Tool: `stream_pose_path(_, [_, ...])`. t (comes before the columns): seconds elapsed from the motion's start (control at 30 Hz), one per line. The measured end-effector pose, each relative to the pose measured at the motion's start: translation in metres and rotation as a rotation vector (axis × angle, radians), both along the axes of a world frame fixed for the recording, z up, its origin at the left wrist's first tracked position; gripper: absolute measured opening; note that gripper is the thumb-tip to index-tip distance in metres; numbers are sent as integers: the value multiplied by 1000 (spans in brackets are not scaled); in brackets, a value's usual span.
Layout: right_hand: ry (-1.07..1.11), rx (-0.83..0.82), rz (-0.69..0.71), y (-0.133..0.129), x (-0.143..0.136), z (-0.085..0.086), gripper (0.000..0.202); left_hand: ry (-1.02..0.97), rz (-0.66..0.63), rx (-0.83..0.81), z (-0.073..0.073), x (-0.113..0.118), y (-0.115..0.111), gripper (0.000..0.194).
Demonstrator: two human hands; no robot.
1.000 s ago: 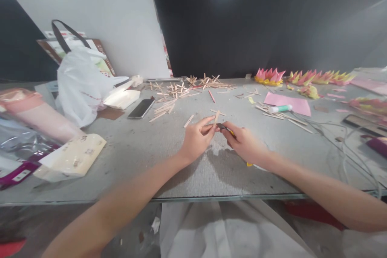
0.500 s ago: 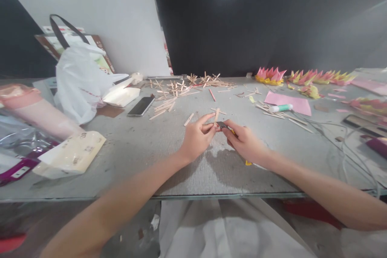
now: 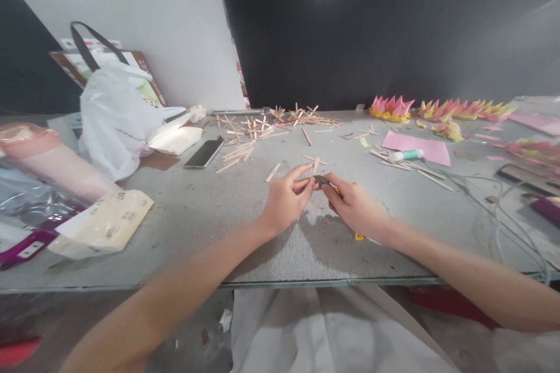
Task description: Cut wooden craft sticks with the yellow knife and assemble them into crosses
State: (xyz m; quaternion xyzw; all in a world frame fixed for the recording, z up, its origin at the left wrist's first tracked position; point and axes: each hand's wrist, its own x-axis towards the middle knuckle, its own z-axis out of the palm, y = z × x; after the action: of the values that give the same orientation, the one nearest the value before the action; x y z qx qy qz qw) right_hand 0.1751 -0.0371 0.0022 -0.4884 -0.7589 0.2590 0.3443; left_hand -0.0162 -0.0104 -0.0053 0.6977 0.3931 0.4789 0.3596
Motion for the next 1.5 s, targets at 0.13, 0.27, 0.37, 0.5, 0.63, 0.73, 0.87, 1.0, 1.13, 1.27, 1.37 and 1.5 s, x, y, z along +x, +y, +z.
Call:
stream_pose_path(0.13, [102,-66,38,-1,0,0,22,-172,-86,-189,3,0,2,55])
stream_pose_path(0.27, [239,-150,63,-2,0,0,27,-335,-165,-315,5,-1,6,65])
stream_pose_path(0.37, [289,-166,63,-2,1,-1,28,-383,-173,-335,6,0,7,53])
stream_pose_path(0.5, [333,-168,70,-1,2,-1,28,-403,-173,-356,6,0,7,43])
stream_pose_path(0.63, [333,-163,78,-1,3,-1,27,-410,-173,-363,5,1,7,41])
stream_pose_path(0.73, [325,-166,81,-1,2,-1,27,-386,-169,-346,5,1,7,40])
stream_pose_path(0.87, [260,-125,42,0,3,1,27,-181,-91,-230,4,-3,9,34])
stream_pose_path(1.0, [69,-3,-65,4,7,2,22,51,17,-140,-2,-8,17,27])
stream_pose_path(1.13, [-84,108,-53,12,13,-6,21,-94,-20,-209,-10,-10,28,24])
stream_pose_path(1.27, [-136,213,-15,19,15,-13,23,-151,-26,-234,-10,-10,31,27])
stream_pose_path(1.37, [-173,252,42,22,14,-15,25,-126,-49,-201,-7,-10,29,30])
stream_pose_path(1.5, [-177,258,64,25,12,-17,29,-89,-95,-194,-3,-11,27,38])
